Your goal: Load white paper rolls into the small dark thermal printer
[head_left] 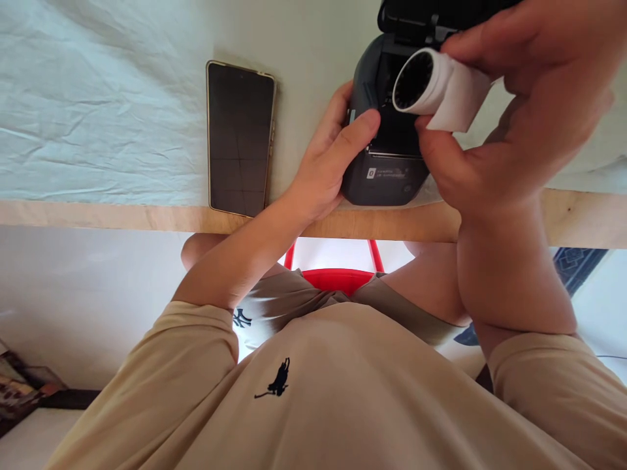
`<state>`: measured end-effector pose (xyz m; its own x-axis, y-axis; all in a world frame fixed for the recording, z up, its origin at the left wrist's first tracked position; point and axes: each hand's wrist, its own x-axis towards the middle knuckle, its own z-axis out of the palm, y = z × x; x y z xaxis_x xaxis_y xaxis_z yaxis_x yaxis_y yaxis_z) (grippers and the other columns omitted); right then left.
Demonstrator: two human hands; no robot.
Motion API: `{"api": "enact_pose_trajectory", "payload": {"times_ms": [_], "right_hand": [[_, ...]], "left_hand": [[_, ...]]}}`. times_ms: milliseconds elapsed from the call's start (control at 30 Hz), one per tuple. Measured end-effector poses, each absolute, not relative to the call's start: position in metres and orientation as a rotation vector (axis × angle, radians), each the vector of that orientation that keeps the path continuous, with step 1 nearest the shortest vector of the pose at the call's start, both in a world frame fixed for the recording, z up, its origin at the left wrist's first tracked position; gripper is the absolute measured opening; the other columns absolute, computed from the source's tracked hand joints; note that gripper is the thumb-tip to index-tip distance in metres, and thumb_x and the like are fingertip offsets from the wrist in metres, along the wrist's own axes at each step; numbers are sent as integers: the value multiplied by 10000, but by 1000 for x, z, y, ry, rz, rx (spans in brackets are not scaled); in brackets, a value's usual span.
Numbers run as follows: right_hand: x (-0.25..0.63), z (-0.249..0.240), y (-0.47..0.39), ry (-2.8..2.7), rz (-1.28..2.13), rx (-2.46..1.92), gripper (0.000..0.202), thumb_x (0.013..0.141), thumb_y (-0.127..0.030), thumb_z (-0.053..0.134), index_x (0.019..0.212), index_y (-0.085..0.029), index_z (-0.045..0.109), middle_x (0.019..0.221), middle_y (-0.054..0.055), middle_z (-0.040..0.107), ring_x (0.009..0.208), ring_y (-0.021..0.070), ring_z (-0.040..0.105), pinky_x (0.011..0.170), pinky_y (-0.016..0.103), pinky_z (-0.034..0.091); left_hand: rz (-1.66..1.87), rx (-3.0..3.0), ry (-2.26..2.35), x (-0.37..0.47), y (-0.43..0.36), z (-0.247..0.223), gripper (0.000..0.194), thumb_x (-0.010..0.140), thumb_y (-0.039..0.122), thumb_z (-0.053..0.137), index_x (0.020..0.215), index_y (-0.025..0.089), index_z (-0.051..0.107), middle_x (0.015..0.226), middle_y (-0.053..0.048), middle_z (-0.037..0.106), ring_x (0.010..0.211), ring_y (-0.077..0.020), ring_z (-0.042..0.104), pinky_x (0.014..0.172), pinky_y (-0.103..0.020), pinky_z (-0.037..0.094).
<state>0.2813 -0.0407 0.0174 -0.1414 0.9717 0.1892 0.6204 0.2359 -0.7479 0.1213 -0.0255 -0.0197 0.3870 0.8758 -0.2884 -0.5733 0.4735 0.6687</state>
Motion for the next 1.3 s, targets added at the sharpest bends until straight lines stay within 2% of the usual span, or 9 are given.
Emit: {"api": "enact_pose_trajectory", "payload": {"times_ms": [100, 233, 333, 433, 533, 767, 867, 1000, 1300], "right_hand": [[276, 16, -39, -1920, 441, -1576, 359, 776, -265, 472, 1129, -220, 518, 1106, -57, 553, 997, 40, 554, 920, 144, 486], [274, 15, -37, -1999, 381, -1618, 296, 787, -264, 453, 1076, -242, 514, 1111, -79, 557, 1028, 46, 559, 904, 193, 482], [275, 14, -36, -2096, 298, -1487, 181, 769, -242, 483, 931, -232, 561, 1128, -107, 552, 1076, 57, 538, 975, 236, 450], [278, 11, -34, -2096, 223, -1411, 152, 715, -263, 556, 851, -213, 600, 1090, -53, 546, 1059, 85, 513, 955, 266, 451], [279, 6, -33, -2061, 194, -1409, 179, 706, -284, 562, 866, -220, 607, 1000, -5, 521, 975, 81, 515, 886, 281, 455], [273, -6, -34, -2122, 203, -1165, 256, 643, -262, 617, 895, -221, 619, 986, -5, 525, 1116, 122, 452, 1028, 313, 429], [271, -7, -35, -2147, 243, -1177, 278, 714, -348, 532, 966, -259, 609, 1020, -20, 512, 1162, 119, 421, 1057, 329, 406], [268, -1, -37, -1957, 374, -1245, 294, 811, -328, 369, 960, -253, 612, 1036, -19, 492, 1119, 64, 445, 1086, 309, 385], [266, 3, -34, -1830, 675, -1372, 508, 678, -400, 564, 1134, -202, 459, 1254, 36, 375, 1239, 129, 383, 1079, 315, 409]], "left_hand": [[969, 551, 700, 121, -26, -19, 144, 810, 279, 471, 936, 270, 540, 919, 56, 614, 1023, -132, 594, 793, -227, 470], [957, 643, 736, 119, -25, -22, 166, 809, 247, 460, 949, 265, 547, 973, 69, 601, 1128, -139, 537, 901, -237, 455], [950, 671, 695, 118, -24, -26, 156, 806, 310, 479, 944, 291, 549, 967, 63, 603, 1084, -150, 546, 875, -250, 479], [970, 635, 686, 119, -23, -25, 141, 788, 349, 509, 921, 320, 548, 925, 53, 614, 979, -147, 564, 811, -250, 493], [987, 576, 730, 121, -23, -21, 105, 796, 306, 485, 885, 304, 541, 850, 49, 598, 896, -130, 580, 749, -246, 482], [945, 465, 794, 121, -23, -12, 123, 782, 348, 448, 875, 281, 494, 789, 37, 566, 843, -138, 601, 725, -267, 453], [1035, 461, 788, 122, -24, -13, 132, 745, 268, 530, 871, 275, 491, 782, 50, 546, 757, -99, 566, 708, -250, 440], [1007, 479, 734, 122, -27, -14, 238, 697, 155, 580, 875, 290, 498, 777, 61, 571, 736, -95, 562, 726, -242, 458], [1037, 496, 808, 125, -30, -9, 233, 656, 186, 614, 844, 301, 538, 765, 42, 570, 868, -158, 589, 764, -292, 445]]}}
